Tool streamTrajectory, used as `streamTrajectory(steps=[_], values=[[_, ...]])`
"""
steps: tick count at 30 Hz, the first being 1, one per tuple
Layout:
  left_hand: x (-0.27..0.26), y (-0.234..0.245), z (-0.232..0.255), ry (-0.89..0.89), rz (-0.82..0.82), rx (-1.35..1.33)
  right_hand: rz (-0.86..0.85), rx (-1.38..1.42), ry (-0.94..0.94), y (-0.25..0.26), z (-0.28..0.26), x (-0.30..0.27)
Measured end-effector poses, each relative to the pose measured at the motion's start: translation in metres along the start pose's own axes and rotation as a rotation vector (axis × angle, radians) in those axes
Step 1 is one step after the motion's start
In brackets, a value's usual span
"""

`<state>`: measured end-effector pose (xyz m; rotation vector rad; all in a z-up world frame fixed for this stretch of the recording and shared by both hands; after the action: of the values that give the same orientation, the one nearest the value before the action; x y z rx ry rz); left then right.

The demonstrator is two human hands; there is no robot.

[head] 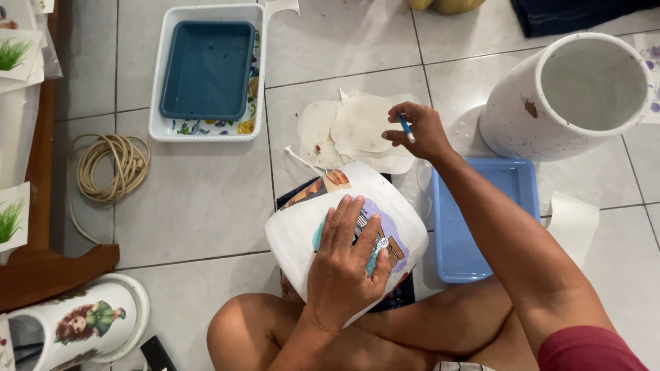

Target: A person sits on the floor and uses a blue pen to trace and add details to a colorful graphic design on a white pot.

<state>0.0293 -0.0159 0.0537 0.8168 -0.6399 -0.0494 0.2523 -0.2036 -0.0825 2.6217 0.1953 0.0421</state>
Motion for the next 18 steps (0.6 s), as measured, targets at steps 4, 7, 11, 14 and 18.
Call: streamTrajectory(steps=[4, 7, 11, 14, 18], values=[[-0.001, -0.001, -0.001, 0.017, 0.002, -0.019, 0.014, -0.100, -0.042, -0.007, 0.013, 0.009], [-0.002, -0.003, -0.003, 0.008, 0.003, -0.021, 0.058, -0.251, 0.006, -0.010, 0.026, 0.015], [-0.002, -0.003, -0.003, -0.002, 0.008, -0.015, 0.055, -0.126, -0.088, -0.014, 0.018, 0.012], [-0.002, -0.004, -0.004, -0.002, -0.002, -0.012, 0.026, -0.040, -0.180, -0.018, 0.016, 0.012], [-0.001, -0.003, -0.005, -0.005, -0.003, -0.017, -0.012, -0.016, -0.226, -0.019, -0.002, 0.009]])
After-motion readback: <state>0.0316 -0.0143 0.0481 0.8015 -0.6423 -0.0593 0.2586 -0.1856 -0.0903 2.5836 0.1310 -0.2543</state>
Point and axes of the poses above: each hand's wrist, its own x-axis towards the middle knuckle, its own y-axis out of the back of the hand, z = x × y, the point moved 4 cm from there along x, towards the middle knuckle, and after that the axes turned 5 degrees about -x, right-handed, at the moved point
